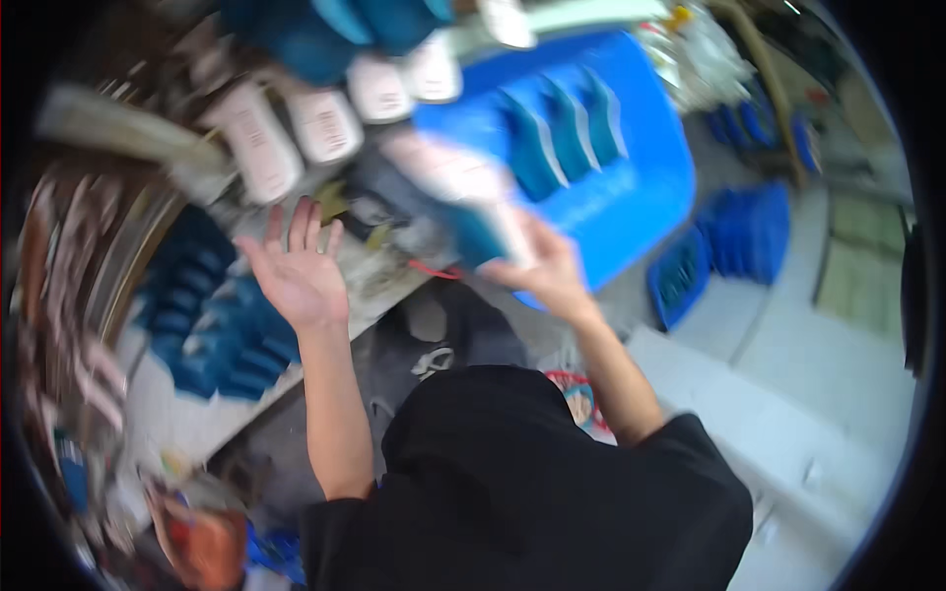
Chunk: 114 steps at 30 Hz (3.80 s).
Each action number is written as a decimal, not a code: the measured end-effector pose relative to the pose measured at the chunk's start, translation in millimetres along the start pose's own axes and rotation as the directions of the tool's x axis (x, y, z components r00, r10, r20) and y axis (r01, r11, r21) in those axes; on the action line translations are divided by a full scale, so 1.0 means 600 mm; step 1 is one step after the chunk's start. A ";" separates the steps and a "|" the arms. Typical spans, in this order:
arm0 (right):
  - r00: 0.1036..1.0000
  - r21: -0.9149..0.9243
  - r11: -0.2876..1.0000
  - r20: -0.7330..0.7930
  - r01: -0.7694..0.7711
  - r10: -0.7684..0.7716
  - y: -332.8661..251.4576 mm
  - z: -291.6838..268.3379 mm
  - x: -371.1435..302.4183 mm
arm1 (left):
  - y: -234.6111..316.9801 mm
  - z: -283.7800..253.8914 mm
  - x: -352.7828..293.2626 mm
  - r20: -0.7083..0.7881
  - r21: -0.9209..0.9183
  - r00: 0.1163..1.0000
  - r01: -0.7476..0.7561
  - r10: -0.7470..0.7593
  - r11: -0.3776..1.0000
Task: The person places a blue bin on the workbench, repeatedly aligns shoe insoles onto shoe lasts, fastens each insole with a pneumatic stapler, and places the assembled shoe lasts into the bin.
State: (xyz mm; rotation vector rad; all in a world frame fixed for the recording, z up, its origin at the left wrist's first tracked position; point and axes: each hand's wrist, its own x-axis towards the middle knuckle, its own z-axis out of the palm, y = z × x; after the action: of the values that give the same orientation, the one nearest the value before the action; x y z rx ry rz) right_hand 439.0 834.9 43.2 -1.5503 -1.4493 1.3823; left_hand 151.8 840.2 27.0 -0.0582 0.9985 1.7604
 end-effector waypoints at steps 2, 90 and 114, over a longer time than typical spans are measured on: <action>0.981 0.012 0.999 -0.186 -0.045 0.047 0.082 -0.072 0.029 | 0.080 -0.079 0.034 -0.219 0.096 0.950 -0.205 0.222 0.974; 0.758 0.203 0.897 0.481 0.393 -0.441 -0.137 0.480 -0.306 | 0.424 -0.223 -0.301 0.242 0.076 0.918 -0.342 0.316 0.937; 0.922 -0.474 0.876 0.296 -0.085 0.250 0.148 0.475 0.239 | 0.413 -0.409 -0.117 -0.037 -0.041 0.980 -0.196 0.194 0.980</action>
State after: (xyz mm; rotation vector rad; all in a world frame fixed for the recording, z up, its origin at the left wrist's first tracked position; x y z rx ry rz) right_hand 181.5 888.7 -158.0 -1.8195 -2.0097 1.5595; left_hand -116.3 607.0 47.9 -0.0180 1.0168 1.9663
